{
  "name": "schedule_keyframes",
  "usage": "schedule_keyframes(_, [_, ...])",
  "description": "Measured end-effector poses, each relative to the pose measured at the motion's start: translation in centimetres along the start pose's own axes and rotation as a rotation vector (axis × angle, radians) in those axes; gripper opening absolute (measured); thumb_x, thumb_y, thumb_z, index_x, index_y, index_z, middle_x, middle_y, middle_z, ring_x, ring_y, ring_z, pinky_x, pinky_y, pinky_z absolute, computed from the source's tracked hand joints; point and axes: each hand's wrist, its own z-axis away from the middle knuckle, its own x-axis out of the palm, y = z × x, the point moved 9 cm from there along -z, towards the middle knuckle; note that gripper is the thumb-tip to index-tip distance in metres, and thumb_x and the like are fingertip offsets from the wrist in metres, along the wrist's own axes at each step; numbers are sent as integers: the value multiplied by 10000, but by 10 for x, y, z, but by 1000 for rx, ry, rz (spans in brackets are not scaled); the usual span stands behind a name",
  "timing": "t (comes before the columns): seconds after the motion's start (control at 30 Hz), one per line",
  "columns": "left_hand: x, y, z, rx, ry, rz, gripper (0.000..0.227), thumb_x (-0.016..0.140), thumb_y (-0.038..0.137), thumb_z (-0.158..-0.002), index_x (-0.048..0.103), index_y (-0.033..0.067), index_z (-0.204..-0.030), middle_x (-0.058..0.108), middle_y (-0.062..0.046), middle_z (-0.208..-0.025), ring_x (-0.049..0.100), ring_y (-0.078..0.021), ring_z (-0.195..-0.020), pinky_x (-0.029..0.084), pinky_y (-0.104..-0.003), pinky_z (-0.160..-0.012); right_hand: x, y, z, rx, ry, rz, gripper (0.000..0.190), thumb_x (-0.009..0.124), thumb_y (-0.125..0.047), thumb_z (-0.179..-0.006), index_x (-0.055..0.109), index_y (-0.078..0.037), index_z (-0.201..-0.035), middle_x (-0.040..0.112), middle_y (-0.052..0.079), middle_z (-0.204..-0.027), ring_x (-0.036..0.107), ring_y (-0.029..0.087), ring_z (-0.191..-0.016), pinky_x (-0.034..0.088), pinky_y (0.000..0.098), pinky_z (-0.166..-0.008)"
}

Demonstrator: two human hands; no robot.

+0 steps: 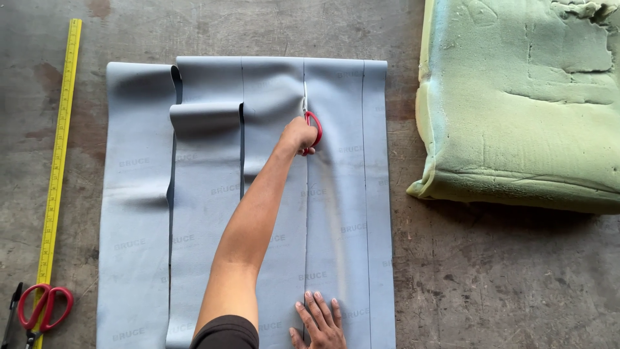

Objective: The person uses red-handled scissors to cut a large sheet of light gray fabric into long vertical strips. The fabric is laid out on a concrete floor, and the person cuts along pre-marked lines, separating the material into multiple sections.

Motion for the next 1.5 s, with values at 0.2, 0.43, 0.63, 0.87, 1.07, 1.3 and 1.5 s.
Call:
schedule_keyframes(0.2, [-2, 5, -6, 28, 2, 11, 234, 326, -80, -760, 495, 32, -877, 613, -141, -867, 703, -244, -563, 450, -309, -441, 6, 3, 3, -2, -24, 21, 563, 614, -571, -983, 663, -233, -1430, 580, 43, -1546, 475, 230, -1484, 253, 511, -1247])
schedule_keyframes(0.43, [-6, 11, -10, 35, 26, 32, 253, 373, -14, -757, 528, 34, -951, 594, -118, -952, 677, -228, -541, 449, -304, -458, 5, 1, 3, -16, -20, 16, 564, 629, -556, -981, 654, -221, -1434, 568, 54, -1557, 462, 240, -1494, 232, 521, -1260])
schedule_keyframes(0.63, [-11, 5, -23, 36, 57, 46, 162, 409, -69, -785, 456, 81, -827, 584, -101, -948, 697, -249, -543, 479, -313, -442, 5, 1, 3, -22, 6, 34, 554, 634, -557, -963, 676, -228, -1408, 592, 45, -1534, 480, 230, -1480, 251, 518, -1252])
schedule_keyframes(0.87, [25, -37, -28, 101, -76, 57, 252, 387, 51, -860, 632, 0, -886, 715, -168, -656, 726, -219, -556, 479, -303, -428, 2, 0, 2, 17, -3, 14, 533, 608, -554, -989, 672, -232, -1408, 609, 38, -1518, 518, 237, -1452, 288, 521, -1235])
schedule_keyframes(1.07, [93, -169, 124, 289, -23, 357, 321, 701, 367, -967, 486, 168, -837, 558, 17, -721, 680, -142, -598, 508, -318, -589, -8, -5, -4, -54, -17, 9, 578, 668, -477, -938, 635, -192, -1439, 542, 61, -1578, 457, 244, -1496, 238, 522, -1250])
schedule_keyframes(1.3, [155, -335, 264, 52, 98, 754, 222, 768, 250, -945, 658, 88, -1050, 685, -45, -782, 644, -160, -646, 557, -288, -623, -3, -4, -6, -72, -53, -11, 563, 651, -442, -943, 610, -166, -1432, 552, 91, -1568, 481, 303, -1473, 240, 553, -1231])
schedule_keyframes(1.5, [113, -374, 320, -19, 284, 391, 395, 725, 448, -907, 695, 111, -1111, 739, -37, -927, 676, -185, -849, 534, -326, -825, -21, 11, 8, -11, -100, 56, 651, 619, -530, -954, 537, -218, -1520, 436, 109, -1650, 378, 336, -1535, 172, 650, -1236])
